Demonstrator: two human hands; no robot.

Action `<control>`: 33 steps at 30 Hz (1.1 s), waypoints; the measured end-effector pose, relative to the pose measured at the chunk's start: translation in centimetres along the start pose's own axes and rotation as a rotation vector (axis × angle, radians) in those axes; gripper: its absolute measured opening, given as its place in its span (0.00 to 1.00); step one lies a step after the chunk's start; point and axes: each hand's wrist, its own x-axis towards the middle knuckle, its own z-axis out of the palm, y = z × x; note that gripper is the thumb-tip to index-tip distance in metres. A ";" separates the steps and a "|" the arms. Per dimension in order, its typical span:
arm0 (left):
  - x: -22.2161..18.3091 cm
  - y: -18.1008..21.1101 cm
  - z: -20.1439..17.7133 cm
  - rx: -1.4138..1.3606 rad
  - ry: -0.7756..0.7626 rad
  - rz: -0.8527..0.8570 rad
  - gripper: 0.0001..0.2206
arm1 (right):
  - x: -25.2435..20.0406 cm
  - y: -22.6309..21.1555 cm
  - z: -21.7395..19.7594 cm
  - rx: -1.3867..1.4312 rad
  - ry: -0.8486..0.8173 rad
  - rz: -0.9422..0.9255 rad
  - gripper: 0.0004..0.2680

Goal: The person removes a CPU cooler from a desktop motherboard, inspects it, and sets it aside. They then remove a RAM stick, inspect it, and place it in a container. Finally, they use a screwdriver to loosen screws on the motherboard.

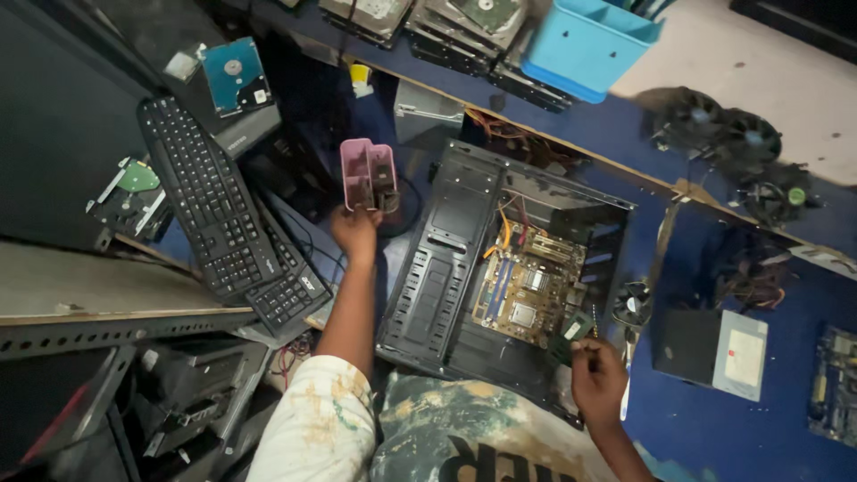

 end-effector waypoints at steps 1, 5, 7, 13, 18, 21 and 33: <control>0.3 0.2 0.4 -0.050 -0.020 -0.046 0.06 | 0.0 0.0 0.0 -0.027 -0.002 0.007 0.04; -1.2 1.6 1.0 0.037 -0.231 0.064 0.07 | -0.2 1.2 0.6 0.164 0.010 -0.051 0.03; -3.1 3.6 0.3 0.271 -0.178 -0.073 0.10 | -0.3 2.0 0.7 0.162 0.015 0.005 0.03; -18.2 15.5 0.2 0.616 -0.271 0.554 0.15 | 0.3 0.9 0.8 0.423 0.093 0.190 0.02; -28.2 18.0 5.1 0.306 -0.898 -0.039 0.14 | 0.0 -3.4 -0.4 0.929 -0.066 0.380 0.04; -32.8 18.0 7.3 0.302 -0.948 -0.348 0.16 | 0.3 -5.4 -0.7 0.987 -0.151 0.413 0.04; -36.8 19.5 8.5 0.247 -0.977 -0.100 0.08 | 0.6 -5.4 -3.2 0.803 -0.559 0.390 0.07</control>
